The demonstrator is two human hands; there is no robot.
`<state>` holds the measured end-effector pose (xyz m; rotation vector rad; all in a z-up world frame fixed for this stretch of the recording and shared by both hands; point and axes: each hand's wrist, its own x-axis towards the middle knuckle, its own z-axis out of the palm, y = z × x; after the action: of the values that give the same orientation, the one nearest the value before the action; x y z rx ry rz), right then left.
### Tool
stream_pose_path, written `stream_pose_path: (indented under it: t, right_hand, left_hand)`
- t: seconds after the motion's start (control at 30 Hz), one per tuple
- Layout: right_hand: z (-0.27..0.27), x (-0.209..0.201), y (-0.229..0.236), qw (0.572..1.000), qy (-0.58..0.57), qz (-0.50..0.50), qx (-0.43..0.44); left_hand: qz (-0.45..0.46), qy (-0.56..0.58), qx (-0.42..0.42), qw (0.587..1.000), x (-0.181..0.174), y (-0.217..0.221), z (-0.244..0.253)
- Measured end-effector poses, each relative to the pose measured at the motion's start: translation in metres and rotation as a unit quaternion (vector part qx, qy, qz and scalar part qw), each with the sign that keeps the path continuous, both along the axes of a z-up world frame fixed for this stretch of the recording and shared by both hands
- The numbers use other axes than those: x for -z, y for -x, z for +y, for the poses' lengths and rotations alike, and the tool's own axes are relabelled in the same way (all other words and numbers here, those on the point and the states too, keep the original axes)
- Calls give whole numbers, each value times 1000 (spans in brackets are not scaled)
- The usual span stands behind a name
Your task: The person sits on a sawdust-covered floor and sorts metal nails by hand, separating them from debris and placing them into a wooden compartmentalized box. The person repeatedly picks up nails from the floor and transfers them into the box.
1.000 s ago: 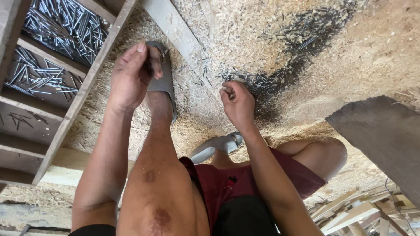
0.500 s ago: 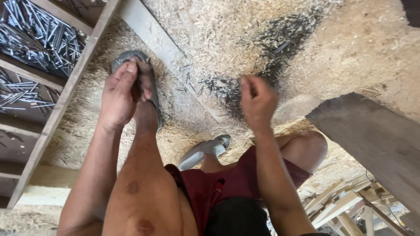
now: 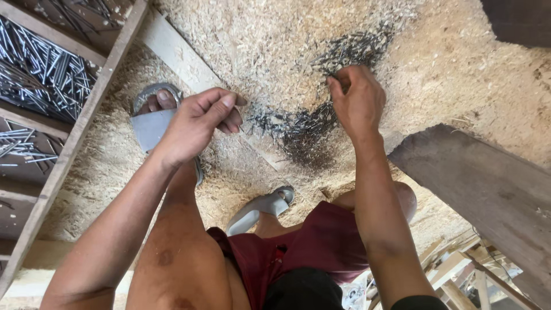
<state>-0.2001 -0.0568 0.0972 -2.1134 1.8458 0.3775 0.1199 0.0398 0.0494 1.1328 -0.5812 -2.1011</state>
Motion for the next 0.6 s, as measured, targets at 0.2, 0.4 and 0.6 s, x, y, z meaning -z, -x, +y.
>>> stream_pose_path:
  t: [0.2,0.4,0.6]
  right_hand:
    - [10,1,7,996,-10,-75,42]
    - [21,-33,7,961,-7,-236,140]
    - [56,-35,-26,870,-68,-389,293]
  left_hand:
    - [-23,17,38,999,0,11,-8]
    - [-52,41,135,989,-9,59,-42]
    - [42,-41,92,994,-12,118,-63]
